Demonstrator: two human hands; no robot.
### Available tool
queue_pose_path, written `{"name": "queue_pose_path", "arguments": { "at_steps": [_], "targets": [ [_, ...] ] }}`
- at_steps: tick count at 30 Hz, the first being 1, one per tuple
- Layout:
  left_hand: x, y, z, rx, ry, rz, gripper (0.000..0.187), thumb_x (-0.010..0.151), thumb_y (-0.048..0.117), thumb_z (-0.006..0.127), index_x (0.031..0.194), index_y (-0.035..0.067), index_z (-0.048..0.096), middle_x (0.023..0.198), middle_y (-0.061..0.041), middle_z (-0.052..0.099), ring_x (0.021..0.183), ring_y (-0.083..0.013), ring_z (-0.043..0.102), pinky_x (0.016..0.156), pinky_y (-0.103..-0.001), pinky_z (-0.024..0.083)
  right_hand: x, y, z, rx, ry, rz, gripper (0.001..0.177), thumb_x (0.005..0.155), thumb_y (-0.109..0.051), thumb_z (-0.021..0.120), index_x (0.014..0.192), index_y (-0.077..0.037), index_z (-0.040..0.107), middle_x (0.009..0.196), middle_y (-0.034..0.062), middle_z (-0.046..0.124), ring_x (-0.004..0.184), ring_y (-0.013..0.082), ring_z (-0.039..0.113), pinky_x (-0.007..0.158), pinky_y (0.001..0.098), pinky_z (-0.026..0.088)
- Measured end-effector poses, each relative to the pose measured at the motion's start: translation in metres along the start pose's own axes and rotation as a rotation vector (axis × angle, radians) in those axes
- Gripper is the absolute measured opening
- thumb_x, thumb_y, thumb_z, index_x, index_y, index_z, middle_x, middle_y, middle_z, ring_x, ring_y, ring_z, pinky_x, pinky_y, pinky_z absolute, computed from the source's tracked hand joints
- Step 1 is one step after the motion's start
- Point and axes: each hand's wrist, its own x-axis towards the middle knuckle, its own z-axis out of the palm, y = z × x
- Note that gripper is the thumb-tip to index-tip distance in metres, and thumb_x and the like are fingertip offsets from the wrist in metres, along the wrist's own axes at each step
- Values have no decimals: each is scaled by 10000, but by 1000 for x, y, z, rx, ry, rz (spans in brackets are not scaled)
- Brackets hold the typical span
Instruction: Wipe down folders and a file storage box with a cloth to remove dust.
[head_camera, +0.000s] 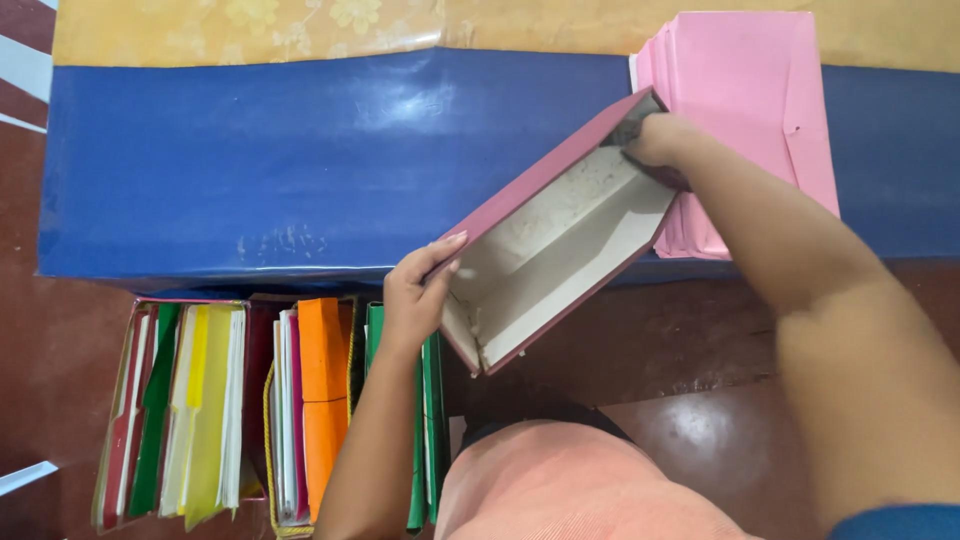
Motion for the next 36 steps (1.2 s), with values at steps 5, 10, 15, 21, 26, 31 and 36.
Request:
{"name": "queue_pose_path", "arguments": {
  "at_steps": [5,10,15,21,26,31,36],
  "targets": [
    [-12,-13,-3,-19,26,-9,260,912,52,705,1149,134,777,1139,-140,763,1148,-351,683,1033,-461,492,-54,-70,2,-94,-434,-122,825,820,-594,634,1472,-90,585,1497,203,565,1374,405,534,1137,553,414],
    [-25,-8,9,-19,114,-49,236,908,41,707,1121,107,784,1115,-136,772,1115,-351,705,1015,-453,502,-91,-140,0,-321,-744,-254,861,890,-774,462,1551,-222,468,1635,66,397,1506,264,359,1270,516,161],
    [-43,-12,20,-8,182,-79,228,913,37,703,1115,94,793,1093,-132,780,1094,-314,717,989,-429,512,-154,-203,-21,233,-1205,-325,972,958,-789,404,1610,-83,261,1703,35,193,1572,273,147,1316,528,-4],
    [-54,-19,25,-46,224,-103,209,897,27,725,1093,57,790,1078,-138,783,1093,-305,714,1043,-429,497,-147,-246,136,-168,-1156,-790,898,982,-713,336,1586,-49,377,1604,273,365,1504,425,314,1235,563,235],
    [-55,-18,23,-69,220,-114,208,889,23,725,1082,57,793,1080,-139,783,1104,-304,714,1047,-433,497,-168,-185,-38,-468,-1001,-658,1010,891,-906,245,1645,-234,230,1692,132,223,1558,323,183,1271,545,113],
    [-58,-20,25,-75,225,-152,210,875,10,743,1078,43,786,1079,-161,773,1118,-310,699,1039,-465,486,-61,-86,10,-411,-864,-271,1172,788,-1023,434,1617,-198,349,1674,103,295,1537,308,263,1248,515,194],
    [-55,-15,26,-154,245,-153,210,896,2,716,1094,23,781,1080,-170,775,1104,-279,711,1019,-423,512,-36,-52,15,-430,-784,-334,687,991,-525,446,1593,-197,401,1664,160,315,1561,291,190,1230,595,-1]
  ]
}}
